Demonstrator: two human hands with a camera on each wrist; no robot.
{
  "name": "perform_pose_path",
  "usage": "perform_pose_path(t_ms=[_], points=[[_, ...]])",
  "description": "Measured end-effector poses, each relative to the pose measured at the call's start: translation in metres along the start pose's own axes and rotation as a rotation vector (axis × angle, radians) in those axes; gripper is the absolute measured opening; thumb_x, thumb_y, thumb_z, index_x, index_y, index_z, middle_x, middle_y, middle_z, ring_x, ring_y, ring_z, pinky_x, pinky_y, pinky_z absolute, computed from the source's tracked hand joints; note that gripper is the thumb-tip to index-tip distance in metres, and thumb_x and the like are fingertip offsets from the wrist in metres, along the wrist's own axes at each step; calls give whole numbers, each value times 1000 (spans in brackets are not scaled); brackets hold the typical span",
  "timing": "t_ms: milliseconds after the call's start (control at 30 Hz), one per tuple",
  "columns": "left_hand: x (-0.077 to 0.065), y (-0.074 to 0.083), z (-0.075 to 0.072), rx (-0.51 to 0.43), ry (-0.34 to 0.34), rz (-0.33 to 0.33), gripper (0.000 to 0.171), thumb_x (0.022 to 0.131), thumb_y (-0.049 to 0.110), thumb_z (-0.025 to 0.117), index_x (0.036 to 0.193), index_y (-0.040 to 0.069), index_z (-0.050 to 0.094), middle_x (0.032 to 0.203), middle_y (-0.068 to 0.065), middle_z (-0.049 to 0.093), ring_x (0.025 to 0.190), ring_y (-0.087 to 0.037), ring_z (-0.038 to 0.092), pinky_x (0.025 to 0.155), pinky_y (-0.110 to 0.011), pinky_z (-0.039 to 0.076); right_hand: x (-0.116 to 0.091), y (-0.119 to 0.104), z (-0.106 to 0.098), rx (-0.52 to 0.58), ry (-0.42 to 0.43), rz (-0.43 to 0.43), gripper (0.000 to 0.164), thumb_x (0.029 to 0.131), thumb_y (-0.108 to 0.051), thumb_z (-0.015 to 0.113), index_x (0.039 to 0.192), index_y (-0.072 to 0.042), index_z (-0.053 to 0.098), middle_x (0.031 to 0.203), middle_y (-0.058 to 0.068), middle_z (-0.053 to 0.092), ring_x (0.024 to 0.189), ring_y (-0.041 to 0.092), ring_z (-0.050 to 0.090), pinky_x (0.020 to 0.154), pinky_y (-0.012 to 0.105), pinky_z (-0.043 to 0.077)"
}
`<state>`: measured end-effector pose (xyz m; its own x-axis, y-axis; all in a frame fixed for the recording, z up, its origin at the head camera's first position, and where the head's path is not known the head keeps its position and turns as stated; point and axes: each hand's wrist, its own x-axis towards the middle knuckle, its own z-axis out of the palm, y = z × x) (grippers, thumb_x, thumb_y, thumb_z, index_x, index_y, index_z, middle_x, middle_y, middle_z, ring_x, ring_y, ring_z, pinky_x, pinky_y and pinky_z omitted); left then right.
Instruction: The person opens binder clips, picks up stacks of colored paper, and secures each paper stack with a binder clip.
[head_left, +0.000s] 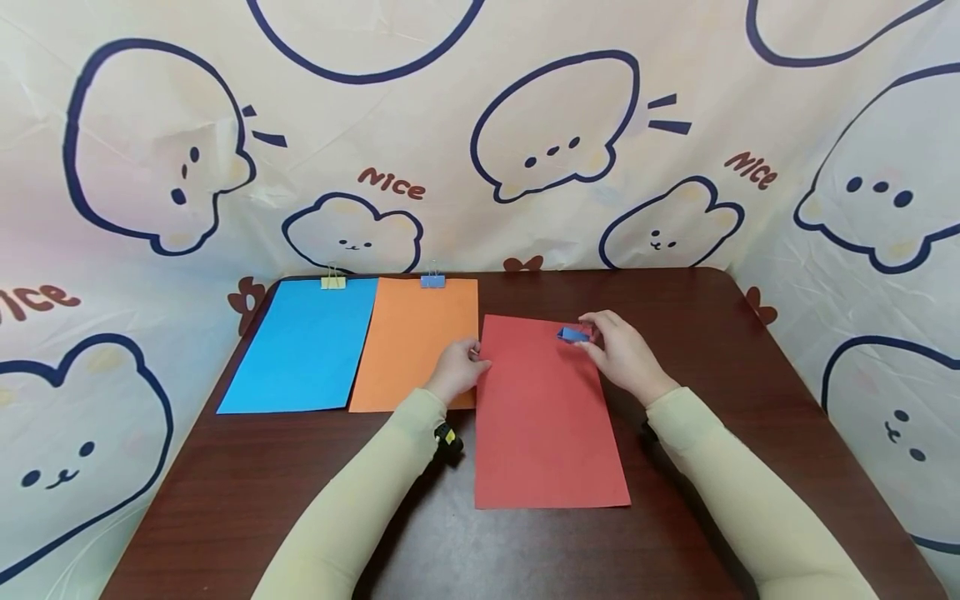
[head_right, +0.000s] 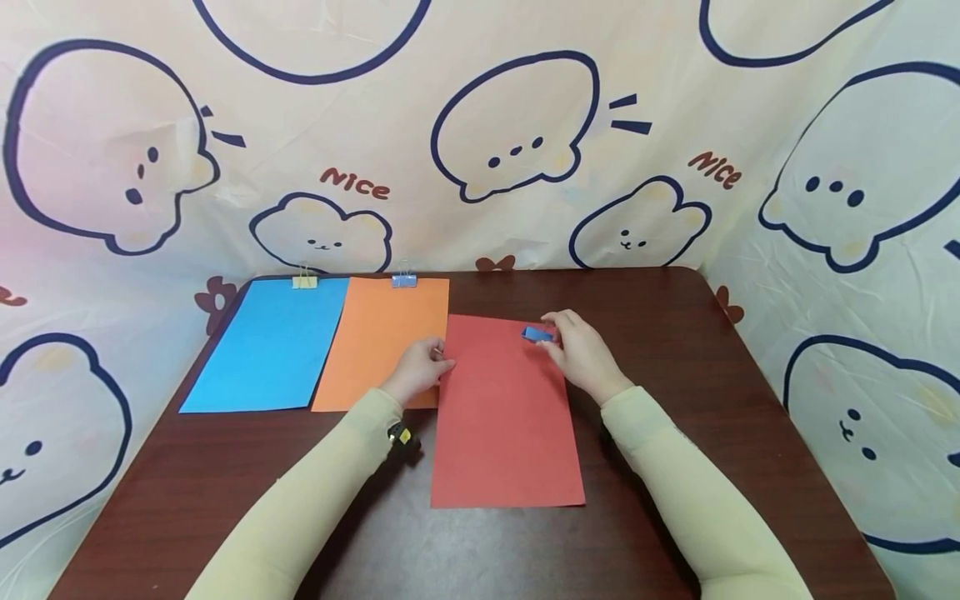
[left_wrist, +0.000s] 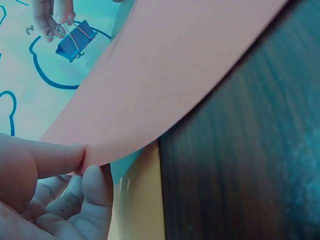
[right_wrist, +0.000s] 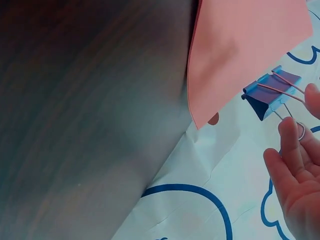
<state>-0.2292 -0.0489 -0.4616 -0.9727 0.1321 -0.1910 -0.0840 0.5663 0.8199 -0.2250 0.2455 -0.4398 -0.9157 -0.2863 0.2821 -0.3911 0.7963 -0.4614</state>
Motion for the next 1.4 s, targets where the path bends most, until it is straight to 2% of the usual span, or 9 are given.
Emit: perform_pose_path(t_ms=[400,567,800,1033,1400], points=[[-1,-5,0,33,4,38,12,100,13,67,100,5,59,105,-13,65,88,-23,56,70,-29,46,12,-2,-3,0,-14,-3,38,95,-17,75,129,-4,64,111,16,64,92,25,56,83,40,55],[-1,-5,0,57,-2,64,11,100,12,67,98,5,60,101,-13,64,85,-23,54,69,-30,45,17,-5,-4,4,-9,-14,36,96,-17,74,128,-3,66,118,15,66,95,27,60,89,44,57],[-1,-6,1,69,-7,73,19,100,12,67,90,7,53,97,-13,63,81,-23,53,66,-30,42,28,-10,-2,11,-10,-28,35,95,-16,75,127,-4,67,122,14,66,100,28,68,96,46,57],[-1,-8,1,68,-19,76,15,101,12,66,94,7,54,101,-13,62,85,-24,54,68,-29,46,42,-14,0,-19,-29,-52,35,95,-18,75,126,-4,67,122,13,66,99,27,65,94,44,57],[0,-8,1,75,-26,79,9,102,12,65,98,7,58,98,-12,63,83,-24,55,69,-30,46,57,-18,-2,-58,-61,-112,31,96,-15,74,124,-1,68,119,15,68,107,28,70,97,44,57]])
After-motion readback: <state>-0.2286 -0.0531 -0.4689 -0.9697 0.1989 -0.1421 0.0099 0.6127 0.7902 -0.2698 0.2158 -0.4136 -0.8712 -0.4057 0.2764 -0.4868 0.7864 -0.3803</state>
